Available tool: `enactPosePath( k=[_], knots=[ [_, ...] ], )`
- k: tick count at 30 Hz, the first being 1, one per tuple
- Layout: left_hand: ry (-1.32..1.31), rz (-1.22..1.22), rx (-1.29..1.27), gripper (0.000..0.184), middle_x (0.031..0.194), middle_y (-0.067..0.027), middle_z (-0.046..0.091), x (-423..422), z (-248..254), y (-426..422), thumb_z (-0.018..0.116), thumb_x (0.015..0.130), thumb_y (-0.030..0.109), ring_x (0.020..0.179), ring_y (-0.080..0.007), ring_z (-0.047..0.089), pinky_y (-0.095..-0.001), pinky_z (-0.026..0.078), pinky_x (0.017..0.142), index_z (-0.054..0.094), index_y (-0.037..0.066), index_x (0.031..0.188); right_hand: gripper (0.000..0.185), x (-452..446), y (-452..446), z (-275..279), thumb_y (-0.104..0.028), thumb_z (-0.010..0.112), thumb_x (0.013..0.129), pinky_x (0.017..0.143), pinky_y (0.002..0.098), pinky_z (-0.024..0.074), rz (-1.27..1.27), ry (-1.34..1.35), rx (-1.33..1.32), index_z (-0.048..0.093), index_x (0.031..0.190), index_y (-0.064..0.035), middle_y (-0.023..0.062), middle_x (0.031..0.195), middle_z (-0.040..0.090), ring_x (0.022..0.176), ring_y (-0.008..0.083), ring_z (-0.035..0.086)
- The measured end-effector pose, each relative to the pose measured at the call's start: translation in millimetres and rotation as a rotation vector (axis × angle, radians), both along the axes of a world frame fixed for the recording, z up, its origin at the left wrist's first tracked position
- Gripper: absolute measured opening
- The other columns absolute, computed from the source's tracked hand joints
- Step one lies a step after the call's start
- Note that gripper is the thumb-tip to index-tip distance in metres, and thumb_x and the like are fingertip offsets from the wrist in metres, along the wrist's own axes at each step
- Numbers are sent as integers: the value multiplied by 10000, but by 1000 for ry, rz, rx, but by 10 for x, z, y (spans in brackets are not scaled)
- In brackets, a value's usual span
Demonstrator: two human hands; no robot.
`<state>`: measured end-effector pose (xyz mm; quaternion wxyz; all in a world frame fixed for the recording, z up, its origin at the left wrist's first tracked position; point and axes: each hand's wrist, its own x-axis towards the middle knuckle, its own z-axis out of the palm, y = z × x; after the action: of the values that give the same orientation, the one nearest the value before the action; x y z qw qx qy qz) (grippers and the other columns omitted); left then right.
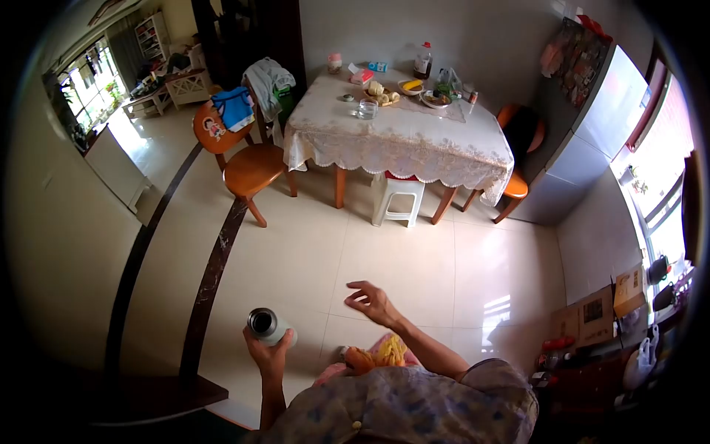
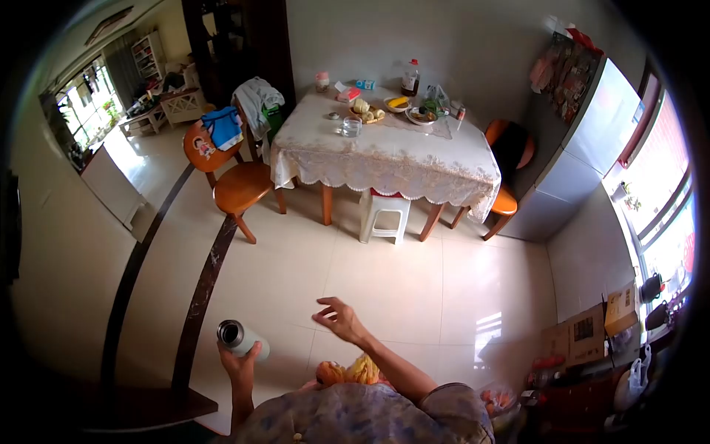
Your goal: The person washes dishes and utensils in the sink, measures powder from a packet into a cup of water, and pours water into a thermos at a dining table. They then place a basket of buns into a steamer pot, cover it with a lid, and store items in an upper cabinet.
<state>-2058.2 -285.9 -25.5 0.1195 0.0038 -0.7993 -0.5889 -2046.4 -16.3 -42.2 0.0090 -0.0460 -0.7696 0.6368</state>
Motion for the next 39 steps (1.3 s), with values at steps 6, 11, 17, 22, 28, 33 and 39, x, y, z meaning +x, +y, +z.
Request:
enactPosePath(
  k=[6, 11, 17, 22, 28, 33, 39],
  knots=[
    [11, -22, 30, 645, 1003, -117, 497, -1347, -141, 547, 795, 552, 130, 933, -263, 515, -383, 420, 815, 454, 14, 1087, 323, -1167, 939, -380, -222, 594, 846, 598, 271, 495, -238, -9, -66, 574, 1039, 35, 105, 804, 629, 705, 149, 605],
    [-15, -27, 68, 629, 1048, -113, 502, -2448, -270, 1073, 795, 566, 102, 959, -239, 515, -373, 425, 830, 465, 12, 1093, 345, -2536, 1846, -436, -278, 561, 863, 566, 267, 483, -371, 22, -223, 587, 1022, 27, 73, 788, 613, 685, 154, 602],
    [-98, -12, 108, 650, 1075, -108, 506, -3538, -49, 1685, 774, 590, 37, 981, -224, 509, -354, 426, 846, 448, 9, 1151, 442, -4372, 2750, -586, -343, 548, 848, 571, 291, 475, -458, -7, -374, 569, 1048, 50, 119, 921, 603, 725, 193, 597],
    [-159, 31, 144, 612, 1071, -94, 523, -4214, 210, 2117, 752, 609, -14, 940, -206, 531, -335, 443, 831, 461, 4, 1146, 428, -5524, 3097, -699, -298, 548, 864, 664, 335, 486, -568, -102, -721, 496, 1170, -4, 73, 1123, 523, 845, 220, 574],
    [-204, 35, 112, 598, 1078, -80, 537, -5212, 160, 2478, 725, 635, 11, 987, -197, 522, -339, 428, 852, 476, 38, 1178, 380, -6542, 3244, -1085, -238, 551, 861, 765, 417, 466, -701, -44, -1002, 470, 1177, -41, 30, 1047, 485, 911, 246, 528],
    [-35, -237, 128, 491, 985, -59, 570, -6260, 0, 2700, 712, 636, 22, 925, -174, 535, -326, 427, 824, 524, 44, 1089, 248, -7040, 3286, -1135, -205, 550, 859, 841, 451, 423, -748, 83, -1162, 519, 1064, -69, 23, 1012, 470, 919, 244, 501],
    [-187, -378, 188, 527, 1007, -77, 533, -7220, -91, 2944, 751, 625, 59, 910, -173, 538, -309, 442, 806, 482, 20, 1077, 237, -7221, 3296, -1026, -331, 505, 881, 862, 460, 399, -833, 58, -1209, 512, 922, -98, 35, 1054, 498, 956, 250, 495]
  ],
)
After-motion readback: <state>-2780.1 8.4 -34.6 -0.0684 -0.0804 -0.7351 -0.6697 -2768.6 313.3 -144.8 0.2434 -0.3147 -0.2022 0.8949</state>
